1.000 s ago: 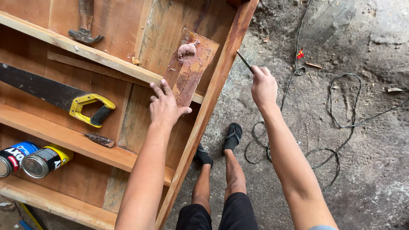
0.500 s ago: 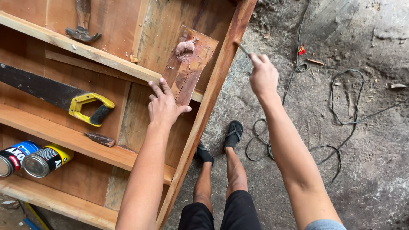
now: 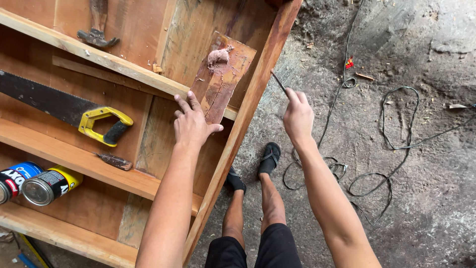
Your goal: The person applies a pink paste to joints and cracks of a wooden furniture frame using a small metal scraper.
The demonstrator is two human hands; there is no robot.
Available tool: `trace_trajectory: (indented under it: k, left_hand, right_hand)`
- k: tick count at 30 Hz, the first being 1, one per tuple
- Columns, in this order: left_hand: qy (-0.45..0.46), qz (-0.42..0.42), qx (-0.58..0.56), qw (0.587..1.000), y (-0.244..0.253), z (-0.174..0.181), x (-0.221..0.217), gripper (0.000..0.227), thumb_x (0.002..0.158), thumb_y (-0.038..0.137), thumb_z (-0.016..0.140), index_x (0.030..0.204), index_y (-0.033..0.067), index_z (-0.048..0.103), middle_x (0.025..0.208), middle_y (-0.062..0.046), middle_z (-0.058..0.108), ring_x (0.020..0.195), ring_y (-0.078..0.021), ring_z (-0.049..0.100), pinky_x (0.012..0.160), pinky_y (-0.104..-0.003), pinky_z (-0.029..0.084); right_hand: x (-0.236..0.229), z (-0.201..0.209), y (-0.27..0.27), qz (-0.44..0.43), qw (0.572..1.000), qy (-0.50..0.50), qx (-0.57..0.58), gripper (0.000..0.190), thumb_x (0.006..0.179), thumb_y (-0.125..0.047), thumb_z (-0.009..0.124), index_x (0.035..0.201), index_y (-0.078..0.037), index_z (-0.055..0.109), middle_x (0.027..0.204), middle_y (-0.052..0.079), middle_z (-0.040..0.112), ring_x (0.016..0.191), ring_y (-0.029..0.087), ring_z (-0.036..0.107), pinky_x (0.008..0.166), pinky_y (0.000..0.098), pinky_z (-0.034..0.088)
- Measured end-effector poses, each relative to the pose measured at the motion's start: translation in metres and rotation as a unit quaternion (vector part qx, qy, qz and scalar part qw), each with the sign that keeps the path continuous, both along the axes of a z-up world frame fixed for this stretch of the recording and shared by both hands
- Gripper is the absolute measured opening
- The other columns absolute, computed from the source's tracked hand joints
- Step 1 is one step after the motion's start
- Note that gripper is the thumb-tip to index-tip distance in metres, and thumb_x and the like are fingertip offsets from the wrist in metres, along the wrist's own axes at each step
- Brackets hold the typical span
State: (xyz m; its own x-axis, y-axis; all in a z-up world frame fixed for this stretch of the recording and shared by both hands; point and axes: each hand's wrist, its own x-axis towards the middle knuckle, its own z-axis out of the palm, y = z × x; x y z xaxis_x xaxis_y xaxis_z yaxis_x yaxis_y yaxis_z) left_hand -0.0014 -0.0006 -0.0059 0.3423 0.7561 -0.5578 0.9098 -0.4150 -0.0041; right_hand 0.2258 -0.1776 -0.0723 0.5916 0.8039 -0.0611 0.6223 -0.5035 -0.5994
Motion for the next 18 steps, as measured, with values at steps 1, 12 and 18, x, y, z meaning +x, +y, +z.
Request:
trace_trajectory:
  k: [1, 12, 18]
  left_hand:
    - [-0.005, 0.005, -0.001, 1.0, 0.0, 0.0, -0.001, 0.144, 0.058, 0.065, 0.09, 0.159, -0.0054, 0.015, 0.155, -0.045, 0.021, 0.114, -0.0542, 0.06, 0.086, -0.048, 0.058]
    - [-0.039, 0.038, -0.015, 0.998, -0.001, -0.001, -0.004, 0.143, 0.057, 0.059, 0.094, 0.159, -0.0025, 0.014, 0.154, -0.046, 0.019, 0.123, -0.0609, 0.052, 0.088, -0.048, 0.059]
    - [-0.035, 0.029, -0.02, 0.999, 0.002, -0.002, -0.005, 0.144, 0.057, 0.061, 0.094, 0.159, -0.002, 0.015, 0.154, -0.047, 0.019, 0.122, -0.0612, 0.053, 0.086, -0.046, 0.06]
  right_hand:
    - [0.004, -0.002, 0.005, -0.021, 1.0, -0.006, 0.02, 0.032, 0.099, 0.001, 0.055, 0.127, -0.01, 0.066, 0.115, 0.016, 0.068, 0.091, 0.039, 0.069, 0.077, 0.0472, 0.057]
    - [-0.045, 0.075, 0.011, 0.008, 0.997, -0.017, 0.079, 0.031, 0.096, 0.001, 0.065, 0.124, -0.011, 0.074, 0.119, 0.012, 0.067, 0.093, 0.026, 0.07, 0.08, 0.0385, 0.057]
    - [-0.031, 0.082, 0.085, 0.106, 0.982, -0.146, 0.061, 0.032, 0.094, -0.003, 0.07, 0.124, -0.012, 0.076, 0.116, 0.007, 0.07, 0.098, 0.026, 0.067, 0.084, 0.0368, 0.056]
